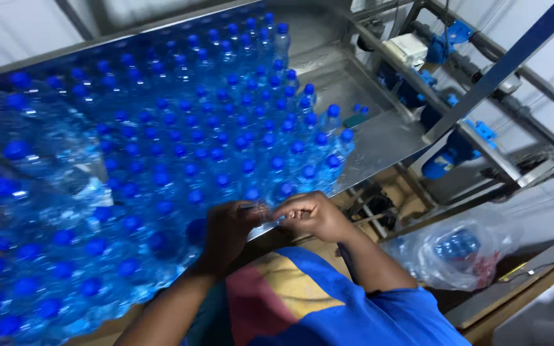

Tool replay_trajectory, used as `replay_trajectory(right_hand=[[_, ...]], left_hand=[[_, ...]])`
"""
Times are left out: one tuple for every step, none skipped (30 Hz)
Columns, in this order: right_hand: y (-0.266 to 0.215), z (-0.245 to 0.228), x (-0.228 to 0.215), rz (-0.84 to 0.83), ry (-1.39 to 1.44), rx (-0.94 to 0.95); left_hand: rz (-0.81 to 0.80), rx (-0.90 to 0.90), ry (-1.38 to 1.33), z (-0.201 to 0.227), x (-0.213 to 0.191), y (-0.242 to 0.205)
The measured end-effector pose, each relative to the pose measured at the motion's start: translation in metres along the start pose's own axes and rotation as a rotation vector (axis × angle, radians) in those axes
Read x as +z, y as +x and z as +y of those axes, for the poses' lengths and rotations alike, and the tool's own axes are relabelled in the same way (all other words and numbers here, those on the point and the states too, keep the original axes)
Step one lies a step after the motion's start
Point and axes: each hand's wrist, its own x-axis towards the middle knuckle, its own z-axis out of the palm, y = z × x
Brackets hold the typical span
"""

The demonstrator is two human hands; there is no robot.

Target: The person applies small labels to the caps of numerous blue-capped water bottles arranged on a metal table. The person picks labels from a small stack and places them on the bottle caps one at a time.

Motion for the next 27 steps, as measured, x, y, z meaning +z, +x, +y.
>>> replay_trajectory(right_hand=[[-0.004, 0.016, -0.026, -0.009, 0.100, 0.085], [-0.005, 0.032, -0.054, -0.024, 0.192, 0.169], [0.000, 0.047, -0.079, -0.035, 0.182, 0.174], [0.001, 0.061, -0.098, -0.011, 0.232, 0.171], [0.002, 0.074, -0.116, 0.013, 0.282, 0.169], [0.004, 0.064, -0.132, 0.006, 0.289, 0.185], [0.006, 0.053, -0.146, -0.035, 0.184, 0.156], [0.013, 0.043, -0.163, -0.088, 0.071, 0.118], [0.015, 0.047, -0.178, -0.107, 0.070, 0.124], [0.016, 0.051, -0.189, -0.119, 0.049, 0.139], [0.015, 0.055, -0.198, -0.132, 0.028, 0.153], [0.015, 0.064, -0.206, -0.155, 0.037, 0.154], [0.013, 0.072, -0.213, -0.047, 0.057, 0.186], [0.016, 0.080, -0.222, 0.068, 0.071, 0.203], [0.017, 0.086, -0.236, 0.051, 0.074, 0.188], [0.014, 0.092, -0.246, 0.188, -0.132, 0.199], [0.012, 0.099, -0.257, 0.327, -0.336, 0.210], [0.016, 0.098, -0.263, 0.337, -0.324, 0.210], [0.020, 0.097, -0.270, 0.396, -0.328, 0.148], [0.038, 0.093, -0.283, 0.462, -0.339, 0.058], [0.051, 0.095, -0.286, 0.479, -0.335, 0.032], [0.057, 0.097, -0.291, 0.477, -0.461, 0.063], [0.065, 0.100, -0.296, 0.474, -0.588, 0.093], [0.078, 0.101, -0.299, 0.433, -0.586, 0.098], [0.093, 0.103, -0.302, 0.367, -0.607, 0.065], [0.115, 0.106, -0.304, 0.314, -0.621, 0.016], [0.122, 0.119, -0.299, 0.287, -0.611, 0.007]], left_hand=[[-0.011, 0.029, 0.005, 0.005, 0.019, 0.010], [-0.015, 0.062, 0.002, 0.009, 0.039, 0.024], [-0.008, 0.060, -0.011, 0.015, 0.060, 0.043], [-0.002, 0.039, -0.019, 0.019, 0.077, 0.053], [0.004, 0.018, -0.026, 0.023, 0.094, 0.063], [0.003, 0.000, -0.031, 0.039, 0.102, 0.069], [0.011, -0.042, -0.077, 0.054, 0.108, 0.074], [0.032, -0.077, -0.130, 0.069, 0.114, 0.082], [0.043, -0.089, -0.142, 0.084, 0.120, 0.085], [0.023, -0.162, -0.213, 0.097, 0.124, 0.083], [0.004, -0.234, -0.286, 0.109, 0.128, 0.079], [0.023, -0.248, -0.291, 0.094, 0.139, 0.086], [0.060, -0.278, -0.475, 0.078, 0.150, 0.091], [0.098, -0.284, -0.655, 0.064, 0.158, 0.101], [0.120, -0.276, -0.656, 0.060, 0.160, 0.108], [0.157, -0.260, -0.665, 0.055, 0.161, 0.115], [0.194, -0.243, -0.675, 0.051, 0.160, 0.121], [0.190, -0.243, -0.660, 0.052, 0.158, 0.112], [0.208, -0.292, -0.742, 0.053, 0.154, 0.103], [0.228, -0.312, -0.827, 0.060, 0.146, 0.108], [0.227, -0.283, -0.813, 0.058, 0.140, 0.111], [0.233, -0.304, -0.823, 0.053, 0.145, 0.106], [0.238, -0.325, -0.833, 0.047, 0.150, 0.102], [0.267, -0.348, -0.851, 0.045, 0.151, 0.096], [0.285, -0.358, -0.900, 0.043, 0.153, 0.090], [0.302, -0.349, -0.938, 0.042, 0.149, 0.092], [0.332, -0.354, -0.945, 0.041, 0.151, 0.084]])
